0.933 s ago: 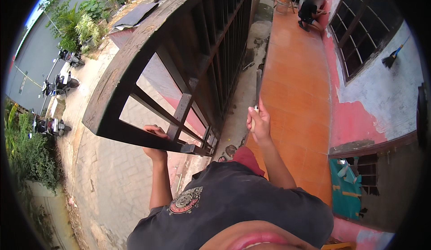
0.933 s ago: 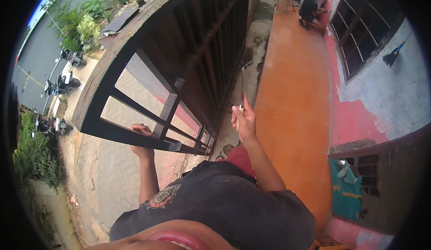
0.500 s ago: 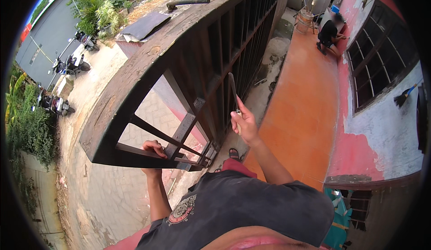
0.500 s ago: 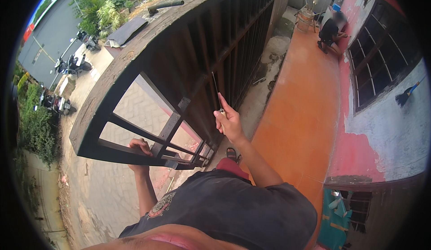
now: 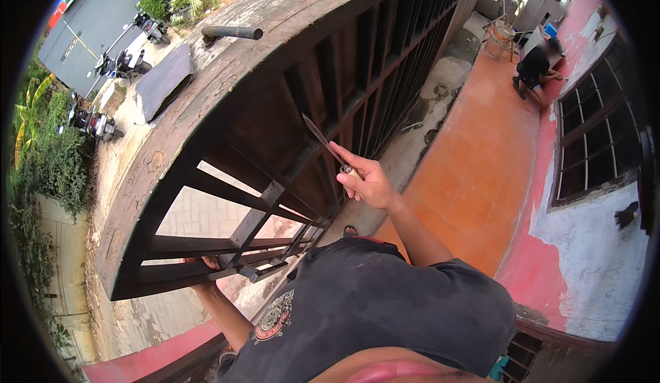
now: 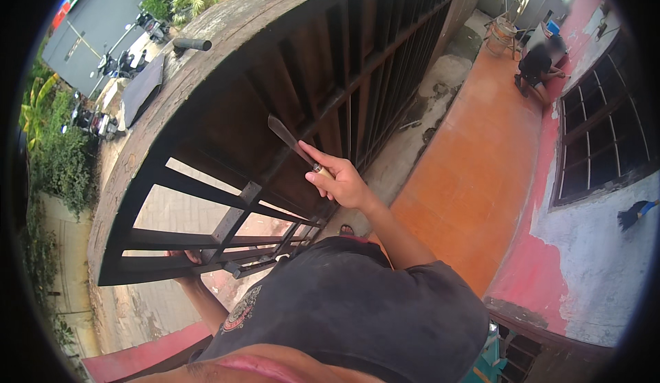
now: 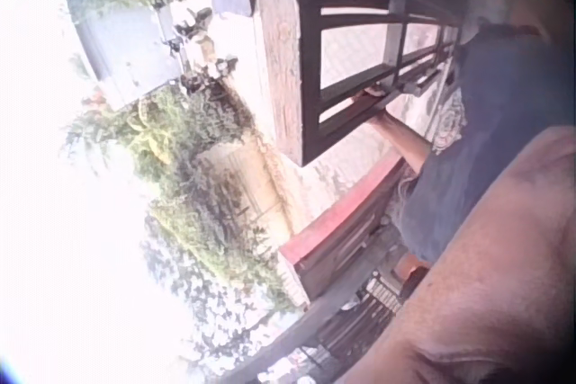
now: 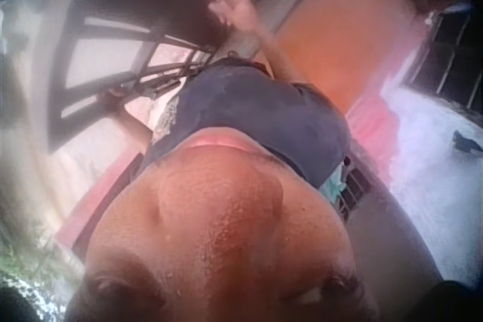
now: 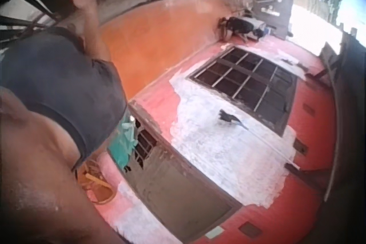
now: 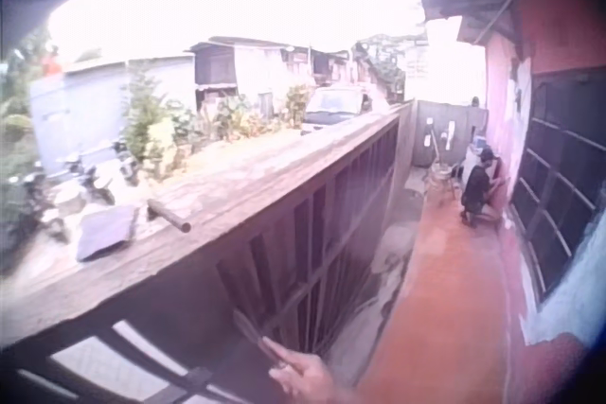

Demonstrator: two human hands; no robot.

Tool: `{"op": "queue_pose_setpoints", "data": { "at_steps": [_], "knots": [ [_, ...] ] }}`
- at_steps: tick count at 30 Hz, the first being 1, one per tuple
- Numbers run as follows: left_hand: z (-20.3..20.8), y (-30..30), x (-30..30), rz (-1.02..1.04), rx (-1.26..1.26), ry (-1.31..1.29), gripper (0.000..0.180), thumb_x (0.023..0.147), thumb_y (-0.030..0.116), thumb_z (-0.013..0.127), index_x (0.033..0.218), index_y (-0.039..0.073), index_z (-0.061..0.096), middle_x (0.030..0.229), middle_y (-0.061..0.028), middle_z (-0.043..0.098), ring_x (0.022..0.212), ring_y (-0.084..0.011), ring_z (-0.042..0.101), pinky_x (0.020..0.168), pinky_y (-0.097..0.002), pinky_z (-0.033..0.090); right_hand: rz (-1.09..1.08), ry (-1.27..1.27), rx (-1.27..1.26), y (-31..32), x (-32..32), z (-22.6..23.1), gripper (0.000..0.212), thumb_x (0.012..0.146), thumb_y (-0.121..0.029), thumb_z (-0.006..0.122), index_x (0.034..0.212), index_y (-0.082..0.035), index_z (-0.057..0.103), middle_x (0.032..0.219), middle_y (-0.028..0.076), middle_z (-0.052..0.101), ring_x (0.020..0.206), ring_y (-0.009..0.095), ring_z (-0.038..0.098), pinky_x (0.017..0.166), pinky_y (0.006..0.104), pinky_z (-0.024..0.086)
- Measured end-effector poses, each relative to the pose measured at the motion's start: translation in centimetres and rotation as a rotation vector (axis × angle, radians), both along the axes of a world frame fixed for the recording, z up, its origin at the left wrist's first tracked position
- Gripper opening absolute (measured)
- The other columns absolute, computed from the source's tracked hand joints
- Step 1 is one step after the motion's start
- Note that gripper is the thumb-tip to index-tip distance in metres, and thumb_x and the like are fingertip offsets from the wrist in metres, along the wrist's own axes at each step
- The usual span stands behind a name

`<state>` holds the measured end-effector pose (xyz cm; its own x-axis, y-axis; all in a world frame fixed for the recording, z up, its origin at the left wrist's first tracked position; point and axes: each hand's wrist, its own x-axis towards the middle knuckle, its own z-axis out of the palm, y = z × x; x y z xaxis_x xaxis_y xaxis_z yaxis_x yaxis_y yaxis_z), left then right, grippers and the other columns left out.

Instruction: The person uses a metal scraper to remove old paint from a concrete balcony ledge. They repeatedly scrape the surface, occasionally pausing to inspect the tool or the ledge.

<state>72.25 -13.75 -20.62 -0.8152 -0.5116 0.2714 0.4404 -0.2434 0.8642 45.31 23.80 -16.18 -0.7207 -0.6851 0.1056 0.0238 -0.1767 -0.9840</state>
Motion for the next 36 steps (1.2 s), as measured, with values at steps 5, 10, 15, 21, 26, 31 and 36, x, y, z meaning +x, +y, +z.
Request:
{"op": "queue_pose_setpoints", "data": {
  "at_steps": [5, 10, 15, 21, 26, 31, 36],
  "knots": [
    [-0.2, 0.7, 0.7, 0.185, -0.032, 0.011, 0.064, 0.105, 0.057, 0.034, 0.078, 0.005, 0.058, 0.052, -0.0102, 0.051, 0.044, -0.0212, 0.050, 0.046, -0.0311, 0.043, 0.159, 0.000, 0.007, -0.6, -2.7, 0.9, 0.066, 0.102, -0.016, 0.066, 0.162, -0.016, 0.039, 0.071, -0.006, 0.051, 0.061, 0.002, 0.047, 0.057, 0.0211, 0.043],
    [0.7, 2.7, 2.1, 0.726, 0.208, 0.129, 0.072, 0.100, 0.068, 0.037, 0.108, 0.001, 0.064, 0.095, -0.0132, 0.067, 0.085, -0.0259, 0.065, 0.077, -0.0394, 0.053, 0.075, 0.086, -0.020, -2.7, -2.4, 0.9, 0.065, 0.101, -0.012, 0.066, 0.161, -0.013, 0.041, 0.072, -0.003, 0.056, 0.061, 0.004, 0.048, 0.061, 0.0229, 0.044],
    [0.0, 4.4, 2.2, 0.738, -0.176, 0.059, 0.092, 0.095, 0.083, 0.035, 0.120, -0.002, 0.062, 0.094, -0.0150, 0.068, 0.084, -0.0253, 0.065, 0.078, -0.0388, 0.054, -0.111, 0.366, -0.035, -4.6, -1.8, 1.0, 0.062, 0.098, -0.006, 0.066, 0.157, -0.006, 0.046, 0.065, 0.002, 0.049, 0.060, 0.007, 0.042, 0.062, 0.0232, 0.041],
    [0.4, 4.1, 0.5, 0.845, -0.349, 0.054, 0.085, 0.097, 0.075, 0.050, 0.120, -0.006, 0.056, 0.081, -0.0119, 0.060, 0.072, -0.0213, 0.057, 0.067, -0.0338, 0.049, -0.149, 0.464, -0.239, -3.5, -1.5, 0.5, 0.064, 0.094, 0.001, 0.068, 0.155, 0.000, 0.047, 0.063, 0.000, 0.039, 0.058, 0.007, 0.037, 0.059, 0.0215, 0.034],
    [1.6, 4.7, -0.3, 0.759, -0.351, 0.078, 0.087, 0.094, 0.077, 0.055, 0.117, -0.007, 0.055, 0.079, -0.0125, 0.059, 0.071, -0.0206, 0.056, 0.068, -0.0342, 0.049, -0.291, 0.194, -0.307, -1.1, -2.0, 0.6, 0.065, 0.100, -0.006, 0.064, 0.160, -0.005, 0.039, 0.069, -0.007, 0.054, 0.056, 0.002, 0.044, 0.053, 0.0190, 0.039],
    [1.8, 4.9, -0.3, 0.759, -0.334, 0.070, 0.084, 0.093, 0.076, 0.059, 0.114, -0.006, 0.055, 0.082, -0.0127, 0.059, 0.072, -0.0202, 0.057, 0.069, -0.0342, 0.050, -0.303, 0.096, -0.244, 1.3, -1.8, 1.8, 0.064, 0.103, -0.011, 0.061, 0.162, -0.007, 0.036, 0.070, -0.006, 0.053, 0.055, 0.001, 0.045, 0.050, 0.0178, 0.040],
    [1.5, 4.7, -0.3, 0.770, -0.302, 0.067, 0.085, 0.092, 0.075, 0.061, 0.115, -0.007, 0.057, 0.084, -0.0129, 0.059, 0.075, -0.0211, 0.057, 0.070, -0.0347, 0.050, -0.241, 0.080, -0.155, 4.0, -1.1, 1.7, 0.062, 0.104, -0.014, 0.061, 0.161, -0.009, 0.039, 0.069, -0.006, 0.053, 0.056, 0.002, 0.047, 0.051, 0.0198, 0.041]
  ]
}}
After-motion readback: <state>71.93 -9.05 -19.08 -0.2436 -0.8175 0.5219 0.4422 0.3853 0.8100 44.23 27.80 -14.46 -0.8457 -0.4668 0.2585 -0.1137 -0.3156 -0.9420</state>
